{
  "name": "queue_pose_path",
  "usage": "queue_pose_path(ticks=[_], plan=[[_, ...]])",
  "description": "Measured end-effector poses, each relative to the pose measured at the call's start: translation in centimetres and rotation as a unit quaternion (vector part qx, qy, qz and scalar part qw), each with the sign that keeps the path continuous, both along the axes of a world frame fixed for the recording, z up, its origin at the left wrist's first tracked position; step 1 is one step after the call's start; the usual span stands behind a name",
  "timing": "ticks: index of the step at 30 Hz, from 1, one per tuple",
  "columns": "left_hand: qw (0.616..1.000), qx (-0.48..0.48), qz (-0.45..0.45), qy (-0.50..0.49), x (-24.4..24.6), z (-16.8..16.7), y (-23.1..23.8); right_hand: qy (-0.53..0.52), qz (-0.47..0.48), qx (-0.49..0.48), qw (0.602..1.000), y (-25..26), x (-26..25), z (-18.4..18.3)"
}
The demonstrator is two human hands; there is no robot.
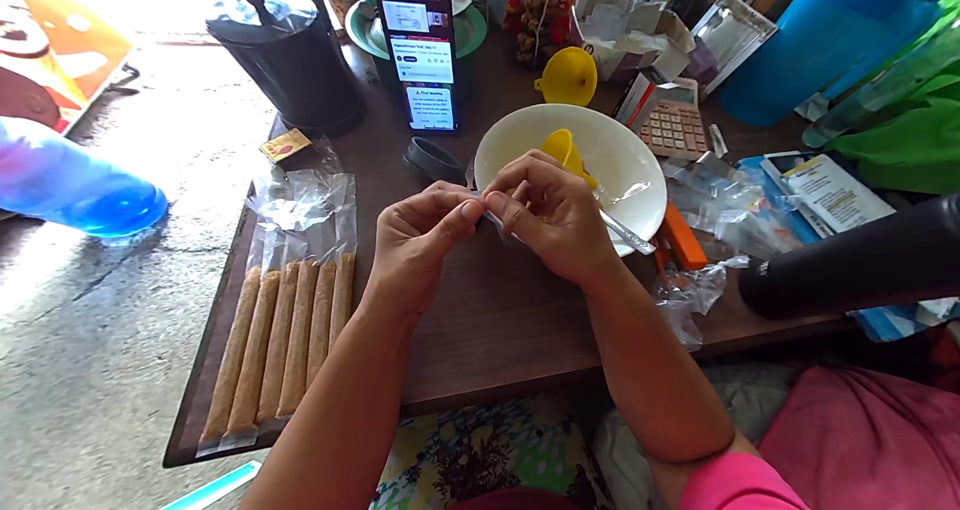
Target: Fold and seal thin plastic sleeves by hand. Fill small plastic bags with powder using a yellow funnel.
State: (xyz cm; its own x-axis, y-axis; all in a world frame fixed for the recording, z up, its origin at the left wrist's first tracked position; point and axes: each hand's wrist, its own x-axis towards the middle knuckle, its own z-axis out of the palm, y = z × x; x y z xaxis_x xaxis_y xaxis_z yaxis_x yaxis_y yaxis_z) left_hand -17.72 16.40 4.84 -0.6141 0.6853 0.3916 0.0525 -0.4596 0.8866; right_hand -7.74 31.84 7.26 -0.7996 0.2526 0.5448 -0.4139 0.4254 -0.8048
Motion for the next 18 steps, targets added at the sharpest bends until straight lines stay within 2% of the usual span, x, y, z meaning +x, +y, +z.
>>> queue_pose_path(ticks=[18], plan=[[1.000, 0.003, 0.010, 0.022, -0.11, -0.13, -0.01, -0.027, 0.001, -0.014, 1.000, -0.37, 0.57, 0.40]])
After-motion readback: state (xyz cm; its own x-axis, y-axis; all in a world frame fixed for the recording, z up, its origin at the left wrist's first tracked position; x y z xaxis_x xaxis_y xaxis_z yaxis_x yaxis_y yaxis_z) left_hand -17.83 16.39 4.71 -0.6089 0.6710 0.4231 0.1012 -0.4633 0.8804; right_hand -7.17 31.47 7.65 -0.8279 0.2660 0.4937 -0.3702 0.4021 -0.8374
